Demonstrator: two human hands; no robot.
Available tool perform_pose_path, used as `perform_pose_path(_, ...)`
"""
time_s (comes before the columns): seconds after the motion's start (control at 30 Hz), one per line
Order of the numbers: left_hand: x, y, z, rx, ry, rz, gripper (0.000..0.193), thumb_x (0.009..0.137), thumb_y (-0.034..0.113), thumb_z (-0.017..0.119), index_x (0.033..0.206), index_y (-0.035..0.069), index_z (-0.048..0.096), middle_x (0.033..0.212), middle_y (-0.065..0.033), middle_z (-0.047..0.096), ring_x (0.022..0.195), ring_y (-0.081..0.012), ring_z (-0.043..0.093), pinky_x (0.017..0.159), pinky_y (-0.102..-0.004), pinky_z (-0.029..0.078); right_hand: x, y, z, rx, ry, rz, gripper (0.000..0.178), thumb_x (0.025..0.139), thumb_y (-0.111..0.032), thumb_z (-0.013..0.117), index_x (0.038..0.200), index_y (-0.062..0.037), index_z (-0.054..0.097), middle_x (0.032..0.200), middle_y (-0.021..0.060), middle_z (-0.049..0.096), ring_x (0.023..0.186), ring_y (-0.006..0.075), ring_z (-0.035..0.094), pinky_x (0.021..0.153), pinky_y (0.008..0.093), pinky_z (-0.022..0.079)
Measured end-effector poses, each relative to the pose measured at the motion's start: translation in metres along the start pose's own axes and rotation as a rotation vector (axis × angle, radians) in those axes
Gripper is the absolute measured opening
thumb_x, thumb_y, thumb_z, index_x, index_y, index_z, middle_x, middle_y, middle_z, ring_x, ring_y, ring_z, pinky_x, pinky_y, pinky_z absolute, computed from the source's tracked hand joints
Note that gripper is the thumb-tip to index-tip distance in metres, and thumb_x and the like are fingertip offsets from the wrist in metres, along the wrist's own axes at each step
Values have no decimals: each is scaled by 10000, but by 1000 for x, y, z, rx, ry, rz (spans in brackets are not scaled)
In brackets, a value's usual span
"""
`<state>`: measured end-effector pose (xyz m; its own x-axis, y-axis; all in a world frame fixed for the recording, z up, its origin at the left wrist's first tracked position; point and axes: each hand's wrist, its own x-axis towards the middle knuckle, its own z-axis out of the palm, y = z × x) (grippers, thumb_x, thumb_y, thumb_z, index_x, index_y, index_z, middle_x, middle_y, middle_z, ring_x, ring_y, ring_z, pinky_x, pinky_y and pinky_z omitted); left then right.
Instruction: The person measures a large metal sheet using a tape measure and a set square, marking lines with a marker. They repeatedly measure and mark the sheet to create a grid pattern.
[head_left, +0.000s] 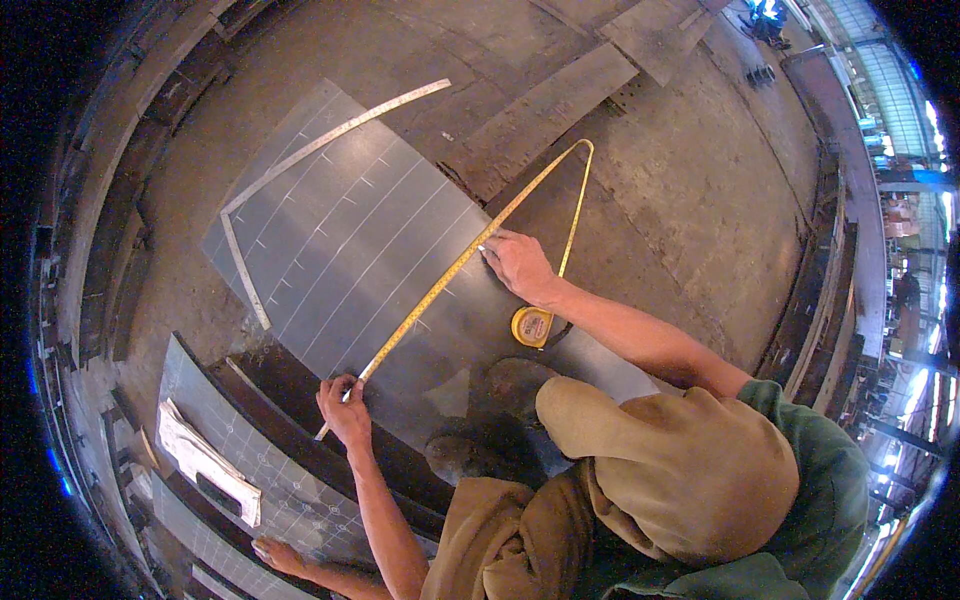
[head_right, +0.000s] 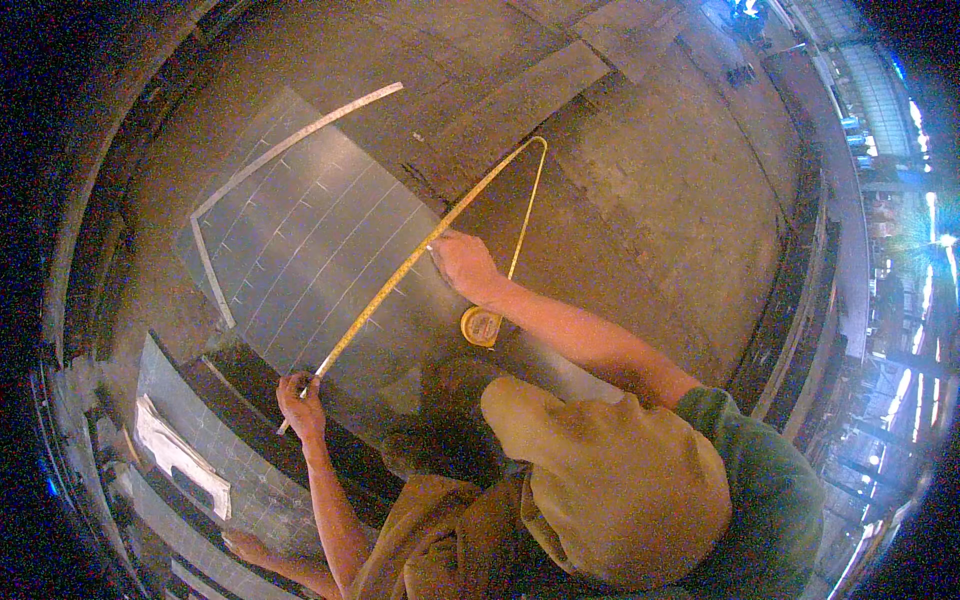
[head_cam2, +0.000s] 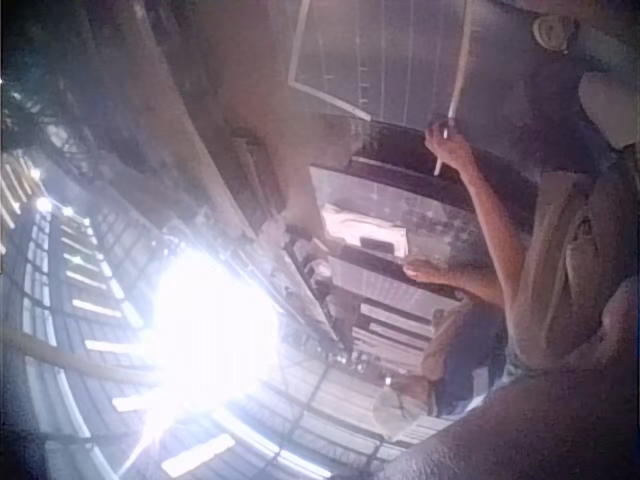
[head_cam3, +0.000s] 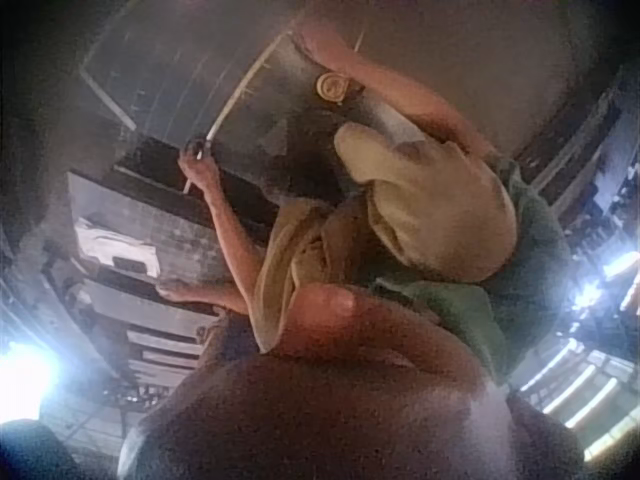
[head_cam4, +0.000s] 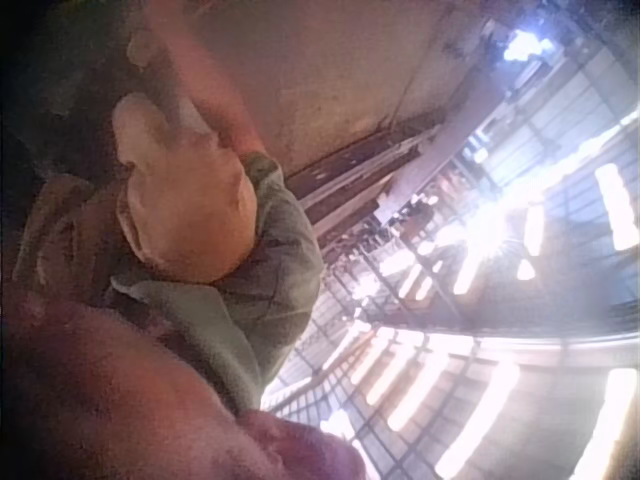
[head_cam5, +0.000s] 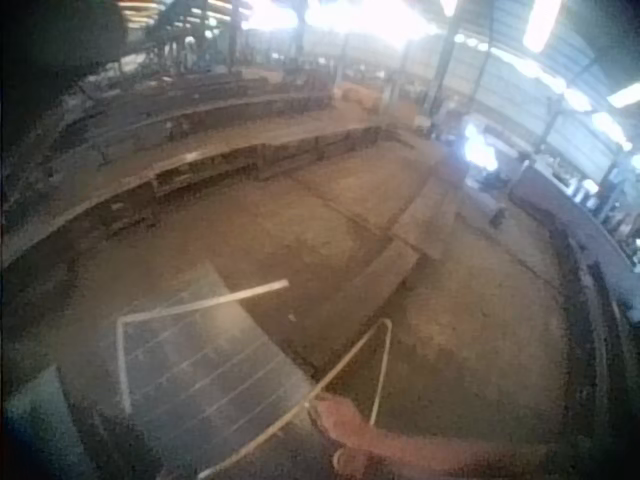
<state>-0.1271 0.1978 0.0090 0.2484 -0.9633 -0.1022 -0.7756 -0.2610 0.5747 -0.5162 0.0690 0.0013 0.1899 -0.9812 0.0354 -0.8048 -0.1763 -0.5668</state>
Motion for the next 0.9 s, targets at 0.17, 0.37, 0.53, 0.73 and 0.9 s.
perform_pose_path(0.17, 0, 1, -1, 9, -4, 21, 165, 766, 85, 805, 901, 39, 722, 915, -95, 620, 951, -338, 560, 861, -446, 445, -1, -3, -3, -22, -80, 69, 196, 950, -129, 614, 1051, 28, 677, 1010, 229, 687, 909, 439, 660, 785, 497, 555)
perform_pose_path(0.37, 1, 5, -2, 8, 7, 14, 165, 763, 78, 803, 902, 39, 723, 909, -91, 621, 940, -335, 559, 854, -436, 446, -2, 0, -2, 0, -8, 2, 236, 973, -180, 526, 996, 16, 656, 929, 271, 669, 826, 472, 671, 730, 552, 558)
perform_pose_path(0.53, 1, 6, -2, 12, 7, 16, 167, 754, 67, 801, 898, 38, 723, 918, -88, 624, 946, -334, 562, 854, -440, 446, -2, 0, -1, 4, -10, -4, 244, 978, -185, 526, 1002, 19, 659, 948, 265, 675, 832, 468, 674, 738, 545, 563)
perform_pose_path(0.73, 1, 2, 0, 19, 18, 25, 166, 750, 62, 802, 897, 44, 726, 920, -91, 630, 948, -335, 566, 857, -440, 446, -1, 0, 3, -25, -31, -20, 192, 921, -138, 556, 964, 23, 651, 956, 257, 670, 852, 450, 681, 742, 535, 568)
perform_pose_path(0.9, 2, 0, 0, -4, -14, -16, 168, 750, 64, 805, 897, 46, 726, 932, -94, 636, 950, -338, 568, 859, -445, 448, 0, 3, 7, -79, -75, -63, 161, 838, -107, 579, 913, 26, 631, 935, 240, 652, 883, 440, 674, 740, 526, 573)
